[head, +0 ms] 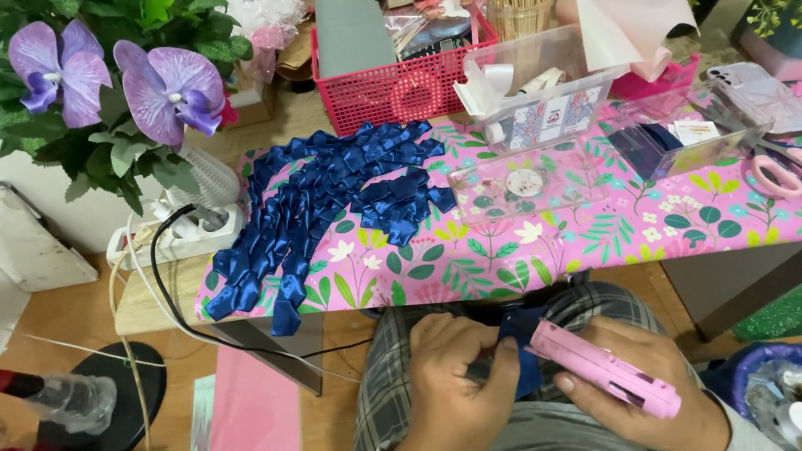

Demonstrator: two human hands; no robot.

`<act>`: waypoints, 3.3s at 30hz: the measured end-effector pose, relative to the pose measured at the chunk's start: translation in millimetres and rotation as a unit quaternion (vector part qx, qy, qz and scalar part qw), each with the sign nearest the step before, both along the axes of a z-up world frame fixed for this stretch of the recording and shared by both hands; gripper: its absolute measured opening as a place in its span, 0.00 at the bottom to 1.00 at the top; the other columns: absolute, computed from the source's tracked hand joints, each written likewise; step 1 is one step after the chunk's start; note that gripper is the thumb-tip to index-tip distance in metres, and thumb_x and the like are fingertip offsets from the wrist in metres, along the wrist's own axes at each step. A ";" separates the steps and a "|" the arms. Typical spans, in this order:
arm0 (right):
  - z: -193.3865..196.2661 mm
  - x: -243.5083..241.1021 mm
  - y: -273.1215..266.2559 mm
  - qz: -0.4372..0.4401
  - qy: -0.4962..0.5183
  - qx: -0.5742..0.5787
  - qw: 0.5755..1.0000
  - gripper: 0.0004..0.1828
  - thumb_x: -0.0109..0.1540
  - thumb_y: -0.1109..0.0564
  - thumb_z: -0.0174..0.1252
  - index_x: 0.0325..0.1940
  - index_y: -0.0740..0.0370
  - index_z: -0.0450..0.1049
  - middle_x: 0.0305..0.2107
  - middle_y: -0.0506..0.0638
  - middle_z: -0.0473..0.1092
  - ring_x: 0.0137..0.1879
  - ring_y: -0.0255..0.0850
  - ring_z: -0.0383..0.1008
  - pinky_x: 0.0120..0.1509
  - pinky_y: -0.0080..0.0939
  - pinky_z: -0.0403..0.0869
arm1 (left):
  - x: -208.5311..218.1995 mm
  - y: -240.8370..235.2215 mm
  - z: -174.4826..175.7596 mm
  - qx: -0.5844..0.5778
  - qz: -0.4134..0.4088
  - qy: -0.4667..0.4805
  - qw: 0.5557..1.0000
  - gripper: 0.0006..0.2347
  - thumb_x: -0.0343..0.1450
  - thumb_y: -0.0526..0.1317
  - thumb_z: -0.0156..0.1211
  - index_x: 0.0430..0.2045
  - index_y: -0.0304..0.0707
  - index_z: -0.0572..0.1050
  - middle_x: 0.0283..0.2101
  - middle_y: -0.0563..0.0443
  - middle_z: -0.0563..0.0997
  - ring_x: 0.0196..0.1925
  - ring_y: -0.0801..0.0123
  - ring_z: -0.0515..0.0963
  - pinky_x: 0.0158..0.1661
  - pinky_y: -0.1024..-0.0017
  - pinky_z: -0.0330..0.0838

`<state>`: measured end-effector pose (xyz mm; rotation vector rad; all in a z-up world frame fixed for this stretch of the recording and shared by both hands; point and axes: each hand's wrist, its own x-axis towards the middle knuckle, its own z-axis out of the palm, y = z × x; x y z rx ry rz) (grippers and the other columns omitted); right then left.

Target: The person repeatedly folds blue satin ribbons and uses a pink hot glue gun to secure the center, creating small bows. They place each finished bow on a growing pile on the table.

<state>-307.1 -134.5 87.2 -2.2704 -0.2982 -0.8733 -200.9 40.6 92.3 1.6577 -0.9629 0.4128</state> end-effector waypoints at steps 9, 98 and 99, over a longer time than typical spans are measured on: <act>-3.2 -0.5 -0.2 0.019 -0.023 -0.001 1.000 0.09 0.59 0.58 0.63 0.28 0.57 0.70 0.19 0.44 0.64 0.25 0.38 0.67 0.31 0.36 0.70 | -2.8 1.2 4.9 0.017 -0.001 -0.007 1.000 0.09 0.67 0.34 0.60 0.14 0.42 0.70 0.18 0.58 0.73 0.24 0.65 0.73 0.42 0.64 0.65; -17.9 -3.4 13.7 0.057 0.020 -0.014 0.998 0.13 0.59 0.61 0.63 0.24 0.56 0.67 0.17 0.42 0.60 0.23 0.35 0.65 0.28 0.34 0.66 | 16.9 8.3 -17.7 -0.131 -0.064 0.236 0.961 0.16 0.73 0.33 0.62 0.14 0.41 0.64 0.23 0.60 0.60 0.28 0.76 0.61 0.32 0.75 0.55; -17.8 -3.2 13.4 0.053 0.021 -0.018 0.998 0.13 0.59 0.61 0.62 0.23 0.56 0.66 0.16 0.42 0.59 0.23 0.35 0.64 0.28 0.34 0.64 | 16.6 8.6 -16.5 -0.129 -0.063 0.242 0.960 0.17 0.73 0.34 0.62 0.13 0.41 0.64 0.23 0.60 0.60 0.27 0.76 0.61 0.32 0.75 0.55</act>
